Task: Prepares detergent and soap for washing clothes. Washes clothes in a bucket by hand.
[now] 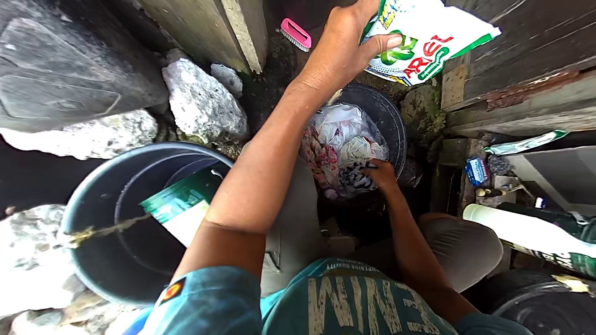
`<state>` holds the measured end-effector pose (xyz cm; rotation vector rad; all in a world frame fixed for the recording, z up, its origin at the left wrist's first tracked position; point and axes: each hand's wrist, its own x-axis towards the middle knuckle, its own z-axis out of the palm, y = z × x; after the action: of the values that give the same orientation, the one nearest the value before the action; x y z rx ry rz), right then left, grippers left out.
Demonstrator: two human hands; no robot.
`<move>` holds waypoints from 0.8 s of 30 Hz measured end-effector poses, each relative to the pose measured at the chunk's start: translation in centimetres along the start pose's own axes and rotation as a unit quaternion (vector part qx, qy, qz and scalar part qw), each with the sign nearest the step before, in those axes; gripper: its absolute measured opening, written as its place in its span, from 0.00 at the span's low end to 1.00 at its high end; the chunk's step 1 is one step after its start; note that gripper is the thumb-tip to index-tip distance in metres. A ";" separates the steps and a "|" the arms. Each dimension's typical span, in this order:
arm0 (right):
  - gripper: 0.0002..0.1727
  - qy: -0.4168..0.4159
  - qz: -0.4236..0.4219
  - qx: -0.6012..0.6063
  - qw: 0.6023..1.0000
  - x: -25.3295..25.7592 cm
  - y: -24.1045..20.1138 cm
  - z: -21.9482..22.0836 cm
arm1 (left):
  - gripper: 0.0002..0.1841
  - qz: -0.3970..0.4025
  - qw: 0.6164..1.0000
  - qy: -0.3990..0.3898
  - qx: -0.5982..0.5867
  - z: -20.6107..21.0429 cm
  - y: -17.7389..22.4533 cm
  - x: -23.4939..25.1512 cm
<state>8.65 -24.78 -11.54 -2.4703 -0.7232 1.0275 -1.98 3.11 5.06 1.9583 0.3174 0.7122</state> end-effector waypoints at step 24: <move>0.51 -0.012 0.047 -0.078 0.996 13.9 0.2 8.1 | 0.19 0.104 0.992 0.041 0.055 0.8 -0.3 -0.1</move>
<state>11.20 -15.72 -24.58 -2.6524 -0.7264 1.0746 -1.58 2.60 4.47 2.0909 0.2061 0.9285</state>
